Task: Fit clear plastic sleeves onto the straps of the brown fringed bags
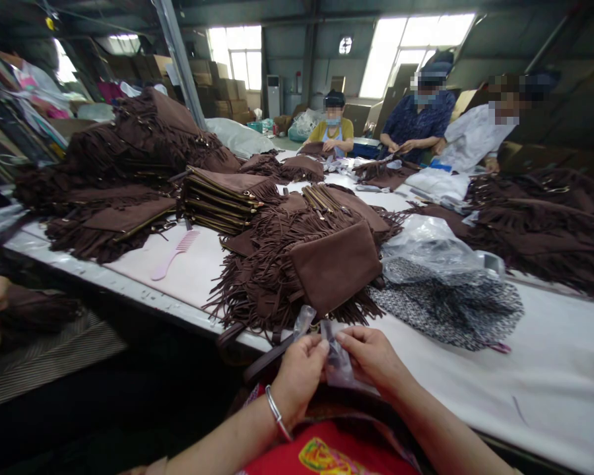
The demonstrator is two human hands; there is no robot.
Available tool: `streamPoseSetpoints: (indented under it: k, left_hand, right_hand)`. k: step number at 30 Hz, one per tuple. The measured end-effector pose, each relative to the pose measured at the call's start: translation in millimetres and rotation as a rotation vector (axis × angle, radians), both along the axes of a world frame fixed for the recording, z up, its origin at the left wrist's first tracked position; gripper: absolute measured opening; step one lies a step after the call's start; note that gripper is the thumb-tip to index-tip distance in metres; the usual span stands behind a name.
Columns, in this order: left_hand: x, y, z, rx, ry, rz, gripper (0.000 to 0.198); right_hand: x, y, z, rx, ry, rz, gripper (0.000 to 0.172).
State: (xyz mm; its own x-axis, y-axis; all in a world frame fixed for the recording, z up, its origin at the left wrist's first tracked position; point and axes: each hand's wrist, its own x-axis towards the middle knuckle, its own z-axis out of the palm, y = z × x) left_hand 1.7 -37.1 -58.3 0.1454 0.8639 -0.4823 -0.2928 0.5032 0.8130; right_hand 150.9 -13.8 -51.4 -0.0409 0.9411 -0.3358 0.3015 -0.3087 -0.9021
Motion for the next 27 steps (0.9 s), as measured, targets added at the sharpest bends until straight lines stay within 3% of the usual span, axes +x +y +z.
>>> streamPoseSetpoints:
  k: [8, 14, 19, 24, 27]
  left_hand:
    - [6, 7, 2.6, -0.062, -0.122, 0.009, 0.04]
    - [19, 16, 6.0, -0.058, -0.126, 0.101, 0.047]
    - [25, 20, 5.0, -0.052, -0.112, 0.198, 0.045]
    - [28, 25, 5.9, -0.037, -0.1, 0.233, 0.034]
    - [27, 26, 5.2, -0.05, -0.036, 0.198, 0.032]
  right_hand:
    - [-3, 17, -8.1, 0.037, -0.011, -0.061, 0.039]
    - [-8, 18, -8.4, 0.082, -0.019, -0.106, 0.039]
    - [-3, 10, -2.2, 0.288, -0.204, 0.028, 0.036]
    - [17, 5, -6.0, 0.606, -0.358, 0.114, 0.032]
    - [24, 7, -5.2, 0.816, -0.416, 0.305, 0.034]
